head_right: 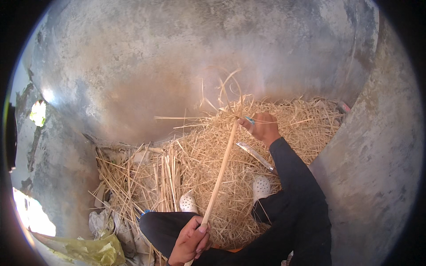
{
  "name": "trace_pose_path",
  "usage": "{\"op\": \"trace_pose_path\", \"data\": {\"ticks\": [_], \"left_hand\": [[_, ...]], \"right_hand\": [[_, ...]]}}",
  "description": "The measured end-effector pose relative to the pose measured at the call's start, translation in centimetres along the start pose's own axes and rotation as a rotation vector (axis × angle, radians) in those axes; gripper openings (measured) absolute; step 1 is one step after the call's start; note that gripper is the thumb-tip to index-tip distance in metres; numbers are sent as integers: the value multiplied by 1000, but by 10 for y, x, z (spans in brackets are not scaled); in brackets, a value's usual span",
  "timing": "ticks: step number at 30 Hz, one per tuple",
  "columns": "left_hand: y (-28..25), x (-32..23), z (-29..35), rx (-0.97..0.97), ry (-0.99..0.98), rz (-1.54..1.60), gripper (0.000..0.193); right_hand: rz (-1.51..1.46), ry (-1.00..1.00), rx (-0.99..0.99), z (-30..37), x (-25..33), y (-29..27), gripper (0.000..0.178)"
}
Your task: The person sits on a floor covered with straw and uses a knife to peel the outer layer off a long, thin wooden stick. They hold the stick with their left hand and scrape it with the knife in their right hand, rotating the stick to remove the bark along its length.
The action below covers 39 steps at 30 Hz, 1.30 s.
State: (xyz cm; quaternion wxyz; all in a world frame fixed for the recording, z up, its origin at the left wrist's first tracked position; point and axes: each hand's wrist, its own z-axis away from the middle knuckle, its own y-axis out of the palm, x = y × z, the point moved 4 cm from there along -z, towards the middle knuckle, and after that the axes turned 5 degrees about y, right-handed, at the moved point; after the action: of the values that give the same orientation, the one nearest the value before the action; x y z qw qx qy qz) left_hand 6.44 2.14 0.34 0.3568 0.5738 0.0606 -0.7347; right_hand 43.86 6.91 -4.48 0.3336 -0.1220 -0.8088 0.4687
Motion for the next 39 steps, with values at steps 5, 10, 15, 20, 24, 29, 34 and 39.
{"op": "trace_pose_path", "data": {"ticks": [5, 10, 15, 20, 24, 29, 34, 39], "left_hand": [[-8, 1, -16, -16, -18, -57, 20], [-20, -11, -27, -27, 61, 21, 24], [-22, -19, -20, -52, 55, -1, 23], [-22, -19, -23, -61, 50, -124, 22], [-6, -10, -3, -79, 20, -175, 22], [-27, -17, -25, -91, 71, -97, 22], [-29, -27, -20, -104, 87, -178, 25], [-17, -16, -18, -77, 86, -168, 35]], "right_hand": [[-200, 24, 18, 8, 5, 10, 83], [-368, -296, 239, 85, 88, -15, 79], [-229, -383, 365, 98, 112, -14, 68], [-251, -319, 198, 81, 99, -3, 68], [-54, 161, 193, 6, 15, 19, 74], [-464, -284, 215, 76, 81, 19, 78], [-220, -477, 306, 107, 126, 3, 79], [-172, -144, 255, 55, 68, 12, 70]]}}
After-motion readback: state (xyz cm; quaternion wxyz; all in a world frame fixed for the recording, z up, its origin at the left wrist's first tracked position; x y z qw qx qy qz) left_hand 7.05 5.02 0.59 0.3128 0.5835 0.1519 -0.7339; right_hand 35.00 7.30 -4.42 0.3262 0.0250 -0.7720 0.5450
